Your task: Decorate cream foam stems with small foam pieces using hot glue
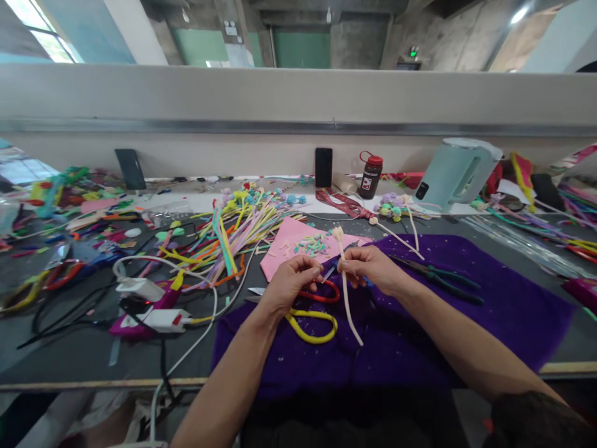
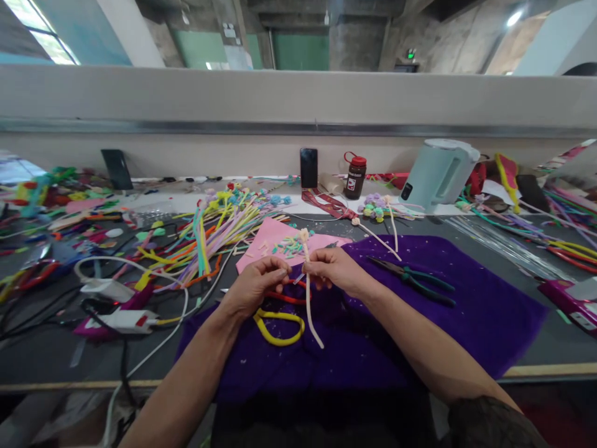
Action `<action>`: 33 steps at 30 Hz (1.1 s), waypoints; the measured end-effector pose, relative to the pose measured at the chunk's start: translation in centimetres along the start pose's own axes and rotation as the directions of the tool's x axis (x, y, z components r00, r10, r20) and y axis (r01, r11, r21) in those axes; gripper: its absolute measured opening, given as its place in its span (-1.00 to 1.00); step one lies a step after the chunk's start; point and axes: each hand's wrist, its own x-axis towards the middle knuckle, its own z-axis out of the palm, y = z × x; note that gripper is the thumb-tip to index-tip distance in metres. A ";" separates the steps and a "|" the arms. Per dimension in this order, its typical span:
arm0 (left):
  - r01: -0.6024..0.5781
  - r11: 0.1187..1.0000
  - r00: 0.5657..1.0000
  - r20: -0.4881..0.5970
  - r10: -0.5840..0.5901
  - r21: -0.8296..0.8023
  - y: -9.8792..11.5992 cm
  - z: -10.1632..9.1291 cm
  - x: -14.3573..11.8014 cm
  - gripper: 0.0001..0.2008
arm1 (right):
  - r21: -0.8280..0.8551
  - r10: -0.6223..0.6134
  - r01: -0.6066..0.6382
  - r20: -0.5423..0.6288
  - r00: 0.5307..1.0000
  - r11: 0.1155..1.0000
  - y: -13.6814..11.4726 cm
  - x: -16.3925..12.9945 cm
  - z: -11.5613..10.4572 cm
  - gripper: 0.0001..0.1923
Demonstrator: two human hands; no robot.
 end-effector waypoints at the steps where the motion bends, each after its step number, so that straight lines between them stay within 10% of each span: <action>1: 0.003 1.000 1.000 -0.002 -0.003 -0.004 0.0 0.0 0.0 -0.78 | -0.005 0.005 -0.005 0.002 1.000 1.000 0.0 0.0 0.0 -0.79; 18: 0.047 0.994 0.991 -0.116 -0.058 -0.098 0.2 -0.2 -0.1 -0.60 | -0.005 0.019 -0.019 0.015 1.000 1.000 0.3 0.0 0.3 -0.78; 33: -0.034 0.969 0.981 -0.175 0.079 0.245 -0.2 0.1 -0.1 -0.66 | -0.023 -0.004 0.004 0.035 0.999 1.000 0.5 0.2 0.3 -0.79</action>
